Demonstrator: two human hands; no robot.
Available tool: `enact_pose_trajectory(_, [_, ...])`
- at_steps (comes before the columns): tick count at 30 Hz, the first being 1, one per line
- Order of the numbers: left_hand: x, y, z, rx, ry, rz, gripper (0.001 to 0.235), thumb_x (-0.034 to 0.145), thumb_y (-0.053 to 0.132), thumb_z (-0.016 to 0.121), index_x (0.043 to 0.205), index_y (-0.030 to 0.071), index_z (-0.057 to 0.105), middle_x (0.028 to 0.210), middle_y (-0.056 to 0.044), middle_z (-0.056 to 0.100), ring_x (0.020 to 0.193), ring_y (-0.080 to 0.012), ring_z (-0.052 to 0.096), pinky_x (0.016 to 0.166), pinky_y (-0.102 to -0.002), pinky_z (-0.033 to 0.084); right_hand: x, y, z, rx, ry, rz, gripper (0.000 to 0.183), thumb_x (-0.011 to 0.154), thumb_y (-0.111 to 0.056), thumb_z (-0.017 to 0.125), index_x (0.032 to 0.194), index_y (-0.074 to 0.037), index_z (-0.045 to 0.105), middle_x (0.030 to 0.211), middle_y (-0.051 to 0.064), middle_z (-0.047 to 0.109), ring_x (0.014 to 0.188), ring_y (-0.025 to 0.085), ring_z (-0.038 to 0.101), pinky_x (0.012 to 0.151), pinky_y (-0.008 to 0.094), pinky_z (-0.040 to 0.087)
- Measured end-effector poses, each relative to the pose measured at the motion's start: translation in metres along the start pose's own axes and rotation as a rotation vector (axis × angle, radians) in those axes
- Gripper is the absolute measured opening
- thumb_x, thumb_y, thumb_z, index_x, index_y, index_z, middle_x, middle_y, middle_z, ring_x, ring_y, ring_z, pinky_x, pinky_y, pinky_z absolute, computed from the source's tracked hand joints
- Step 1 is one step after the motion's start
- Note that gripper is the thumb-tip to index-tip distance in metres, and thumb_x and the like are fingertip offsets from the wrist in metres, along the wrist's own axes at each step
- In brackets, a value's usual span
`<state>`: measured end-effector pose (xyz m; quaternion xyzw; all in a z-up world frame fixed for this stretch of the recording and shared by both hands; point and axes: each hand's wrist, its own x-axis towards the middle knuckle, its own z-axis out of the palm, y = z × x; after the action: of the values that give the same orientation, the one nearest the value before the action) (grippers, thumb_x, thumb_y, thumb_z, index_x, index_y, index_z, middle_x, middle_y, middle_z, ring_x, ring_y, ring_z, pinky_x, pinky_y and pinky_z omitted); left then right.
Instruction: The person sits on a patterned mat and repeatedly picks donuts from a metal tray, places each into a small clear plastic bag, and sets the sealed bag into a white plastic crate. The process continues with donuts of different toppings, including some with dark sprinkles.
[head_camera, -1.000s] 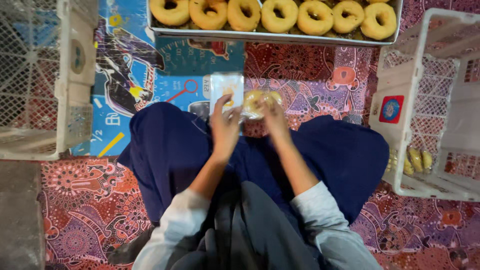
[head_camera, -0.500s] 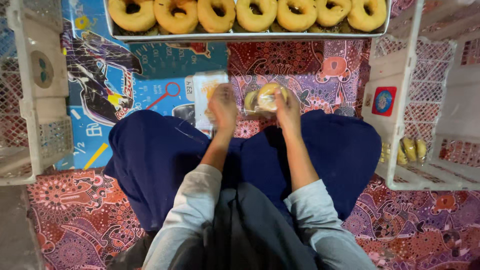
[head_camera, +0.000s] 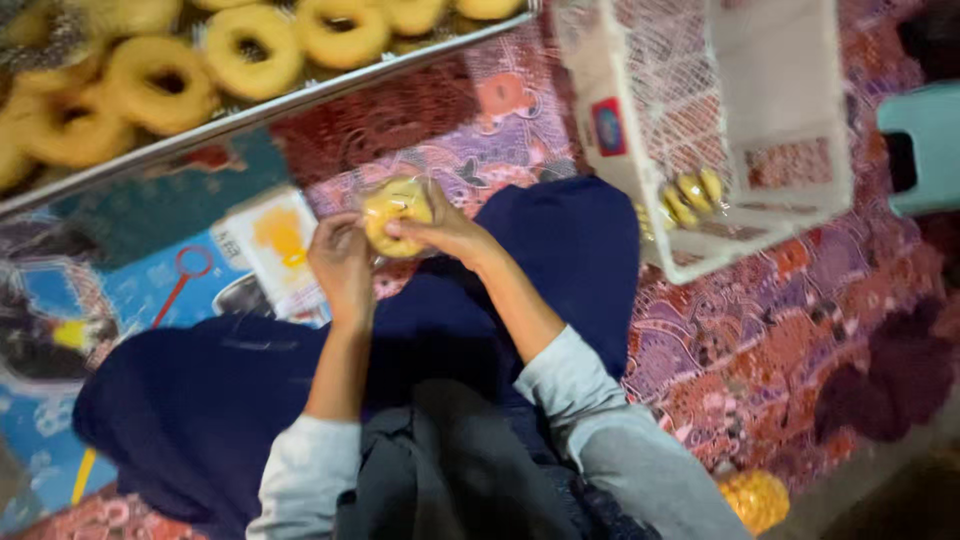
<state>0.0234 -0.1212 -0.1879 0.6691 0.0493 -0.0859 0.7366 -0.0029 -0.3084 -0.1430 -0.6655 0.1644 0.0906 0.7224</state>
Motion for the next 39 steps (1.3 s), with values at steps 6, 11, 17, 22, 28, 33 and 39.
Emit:
enact_pose_trajectory(6, [0.002, 0.066, -0.029, -0.192, -0.115, -0.257, 0.009, 0.099, 0.000, 0.076, 0.105, 0.000, 0.069, 0.083, -0.010, 0.060, 0.064, -0.0148, 0.045, 0.056, -0.027, 0.034, -0.091, -0.071, -0.155, 0.353, 0.006, -0.050, 0.067, 0.082, -0.010, 0.076, 0.144, -0.001, 0.050, 0.133, 0.014, 0.066, 0.123, 0.026, 0.066, 0.109, 0.041, 0.053])
enact_pose_trajectory(11, [0.043, 0.093, -0.176, 0.820, 0.006, 0.190, 0.024, 0.097, 0.001, 0.069, 0.119, -0.007, 0.075, 0.105, -0.024, 0.073, 0.092, -0.0295, 0.069, 0.089, -0.040, 0.055, -0.163, -0.100, -0.346, -0.481, 0.788, -0.022, 0.076, 0.085, -0.018, 0.086, 0.146, -0.001, 0.044, 0.134, 0.014, 0.068, 0.122, 0.025, 0.073, 0.101, 0.037, 0.057])
enact_pose_trajectory(17, [0.023, 0.065, -0.231, 1.960, 0.232, 0.629, 0.044, 0.073, 0.030, 0.083, 0.108, 0.005, 0.076, 0.105, -0.014, 0.076, 0.104, -0.0373, 0.071, 0.078, -0.055, 0.048, -0.160, -0.020, -0.447, -1.378, 0.960, 0.318, 0.084, 0.079, -0.037, 0.090, 0.143, -0.003, 0.046, 0.129, 0.022, 0.064, 0.117, 0.037, 0.065, 0.100, 0.054, 0.051])
enact_pose_trajectory(22, [0.031, 0.033, -0.219, 1.514, -0.054, 0.444, 0.034, 0.097, 0.023, 0.076, 0.117, -0.002, 0.067, 0.118, -0.020, 0.072, 0.109, -0.0356, 0.067, 0.102, -0.045, 0.052, -0.133, 0.023, -0.485, -1.627, 0.645, 0.708, 0.099, 0.067, -0.045, 0.084, 0.145, -0.002, 0.042, 0.134, 0.025, 0.057, 0.124, 0.041, 0.058, 0.103, 0.054, 0.046])
enact_pose_trajectory(28, [0.061, 0.021, -0.170, 1.402, -0.261, 0.416, 0.027, 0.102, 0.021, 0.074, 0.115, -0.002, 0.069, 0.108, -0.022, 0.070, 0.103, -0.0412, 0.066, 0.095, -0.045, 0.052, -0.141, 0.022, -0.491, -1.381, 0.505, 0.701, 0.104, 0.081, -0.051, 0.079, 0.157, 0.006, 0.037, 0.150, 0.031, 0.054, 0.137, 0.046, 0.055, 0.119, 0.049, 0.044])
enact_pose_trajectory(33, [0.078, 0.010, -0.141, 1.323, -0.266, 0.457, 0.020, 0.109, 0.014, 0.069, 0.119, -0.003, 0.064, 0.115, -0.023, 0.066, 0.108, -0.0410, 0.061, 0.099, -0.048, 0.050, -0.136, 0.029, -0.476, -1.624, 0.411, 0.858, 0.119, 0.073, -0.056, 0.080, 0.158, -0.001, 0.019, 0.155, 0.025, 0.035, 0.144, 0.045, 0.036, 0.117, 0.056, 0.026])
enact_pose_trajectory(39, [0.091, -0.010, -0.149, 1.369, -0.324, 0.338, 0.019, 0.090, 0.007, 0.074, 0.105, -0.001, 0.066, 0.109, -0.019, 0.065, 0.109, -0.0403, 0.061, 0.094, -0.048, 0.051, -0.109, 0.015, -0.434, -1.532, 0.371, 0.182, 0.070, 0.099, -0.056, 0.054, 0.154, -0.013, 0.048, 0.158, 0.020, 0.046, 0.143, 0.042, 0.041, 0.119, 0.058, 0.028])
